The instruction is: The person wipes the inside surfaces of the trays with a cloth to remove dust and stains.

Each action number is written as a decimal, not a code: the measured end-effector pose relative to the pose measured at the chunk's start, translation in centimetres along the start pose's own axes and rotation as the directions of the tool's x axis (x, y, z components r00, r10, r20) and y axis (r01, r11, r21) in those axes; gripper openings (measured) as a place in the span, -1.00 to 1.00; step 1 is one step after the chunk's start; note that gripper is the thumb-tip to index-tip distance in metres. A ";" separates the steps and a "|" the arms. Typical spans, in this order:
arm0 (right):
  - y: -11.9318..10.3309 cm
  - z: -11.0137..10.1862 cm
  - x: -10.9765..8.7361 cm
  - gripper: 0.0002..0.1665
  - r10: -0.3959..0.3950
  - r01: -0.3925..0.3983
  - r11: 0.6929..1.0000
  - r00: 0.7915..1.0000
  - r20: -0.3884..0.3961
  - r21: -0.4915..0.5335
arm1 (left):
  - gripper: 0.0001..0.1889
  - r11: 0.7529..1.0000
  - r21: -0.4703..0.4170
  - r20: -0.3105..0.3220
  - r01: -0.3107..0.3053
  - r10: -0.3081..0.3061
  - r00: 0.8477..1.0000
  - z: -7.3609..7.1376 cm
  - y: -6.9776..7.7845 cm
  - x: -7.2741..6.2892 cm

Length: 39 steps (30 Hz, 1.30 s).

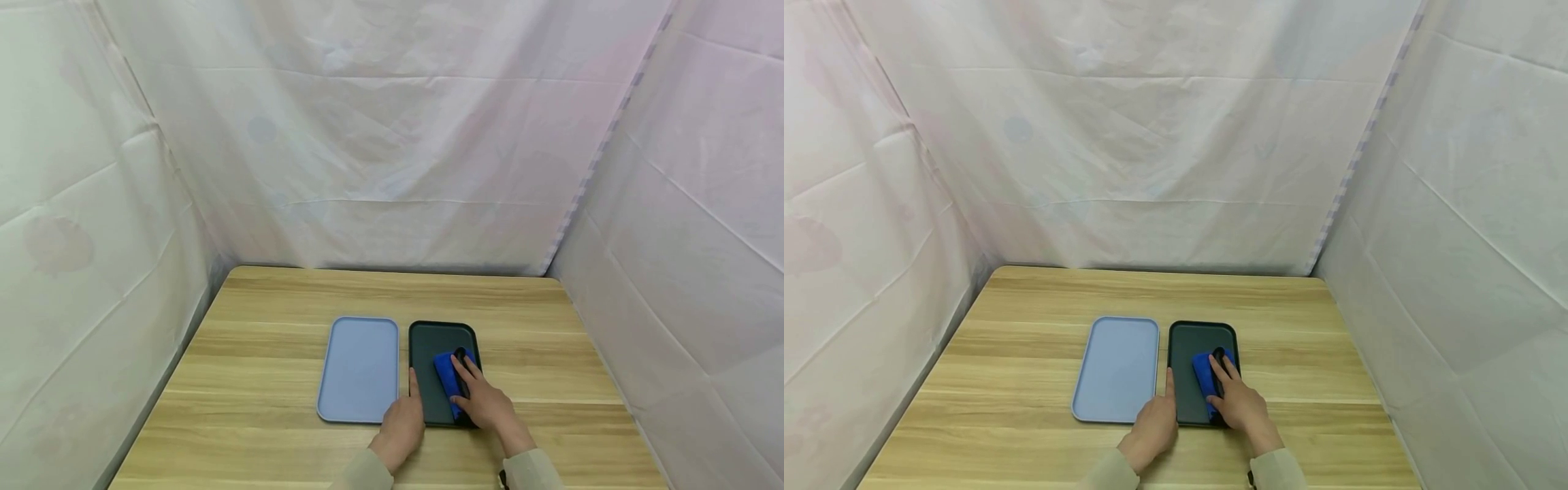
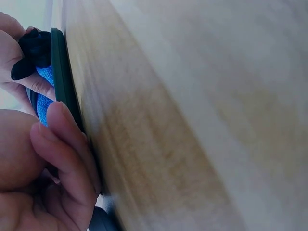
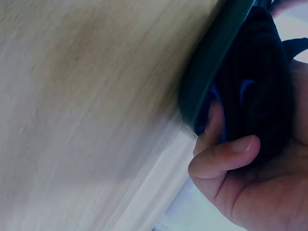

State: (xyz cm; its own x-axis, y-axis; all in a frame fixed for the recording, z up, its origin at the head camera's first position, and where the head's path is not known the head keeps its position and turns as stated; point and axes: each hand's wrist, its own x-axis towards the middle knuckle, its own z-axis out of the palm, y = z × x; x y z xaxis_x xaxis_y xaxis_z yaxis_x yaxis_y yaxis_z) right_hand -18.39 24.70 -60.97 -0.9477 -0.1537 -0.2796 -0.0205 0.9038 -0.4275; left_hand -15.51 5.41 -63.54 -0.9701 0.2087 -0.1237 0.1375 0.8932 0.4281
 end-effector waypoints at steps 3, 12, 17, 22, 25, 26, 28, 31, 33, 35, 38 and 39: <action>0.1 0.0 0.2 -0.02 0.000 0.000 1.000 1.000 0.002 -0.003 | 0.02 1.000 -0.005 0.006 0.005 -0.005 1.000 0.0 0.0 0.0; 0.5 0.0 0.7 -0.01 0.008 -0.008 1.000 0.999 0.038 0.003 | -0.02 0.998 -0.039 0.012 0.040 -0.040 0.999 0.0 0.0 -0.1; 0.7 -0.4 1.0 -0.02 -0.001 -0.002 0.999 0.998 0.063 0.036 | -0.01 0.999 -0.025 0.015 0.038 -0.038 0.999 -0.3 0.1 -0.2; 0.8 -0.9 1.3 -0.03 -0.017 0.012 0.998 0.997 0.075 0.061 | -0.02 0.999 -0.025 0.036 0.039 -0.038 0.999 -0.4 0.1 -0.3; 0.7 -1.2 1.6 -0.03 -0.011 0.004 0.997 0.996 0.086 0.075 | -0.03 0.999 -0.034 0.043 0.036 -0.034 0.998 -0.4 0.1 -0.3; 0.7 -1.3 1.7 -0.03 -0.009 0.002 0.997 0.996 0.090 0.076 | -0.03 0.999 -0.036 0.049 0.037 -0.035 0.998 -0.4 0.1 -0.3; 0.6 -1.4 1.8 -0.03 -0.003 -0.005 0.997 0.995 0.099 0.081 | -0.03 0.999 -0.038 0.054 0.034 -0.032 0.998 -0.4 0.1 -0.3; 0.5 -1.6 2.2 -0.03 0.009 -0.018 0.996 0.994 0.107 0.087 | -0.03 0.999 -0.035 0.059 0.029 -0.027 0.998 -0.5 0.1 -0.3; 0.5 -1.7 2.4 -0.04 0.013 -0.022 0.996 0.994 0.110 0.085 | -0.04 0.999 -0.027 0.060 0.027 -0.026 0.998 -0.5 0.1 -0.3; 0.5 -1.8 2.7 -0.04 0.016 -0.026 0.996 0.993 0.113 0.086 | -0.04 0.999 -0.021 0.058 0.027 -0.026 0.998 -0.5 0.1 -0.3; 0.5 -2.0 3.0 -0.04 0.020 -0.031 0.996 0.993 0.120 0.088 | -0.04 0.999 -0.021 0.056 0.029 -0.028 0.998 -0.5 0.1 -0.3; 0.5 -2.0 3.1 -0.04 0.020 -0.030 0.996 0.992 0.122 0.088 | -0.04 0.999 -0.023 0.055 0.030 -0.029 0.998 -0.4 0.0 -0.3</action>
State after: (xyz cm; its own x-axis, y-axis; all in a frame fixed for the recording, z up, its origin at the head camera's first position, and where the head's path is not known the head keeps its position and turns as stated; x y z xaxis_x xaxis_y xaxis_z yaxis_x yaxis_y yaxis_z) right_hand -22.00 25.49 -60.30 -0.9020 -0.1836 -0.3907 0.0365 0.8694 -0.4927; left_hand -15.34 5.22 -63.14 -0.9613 0.2044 -0.1849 0.1037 0.8897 0.4447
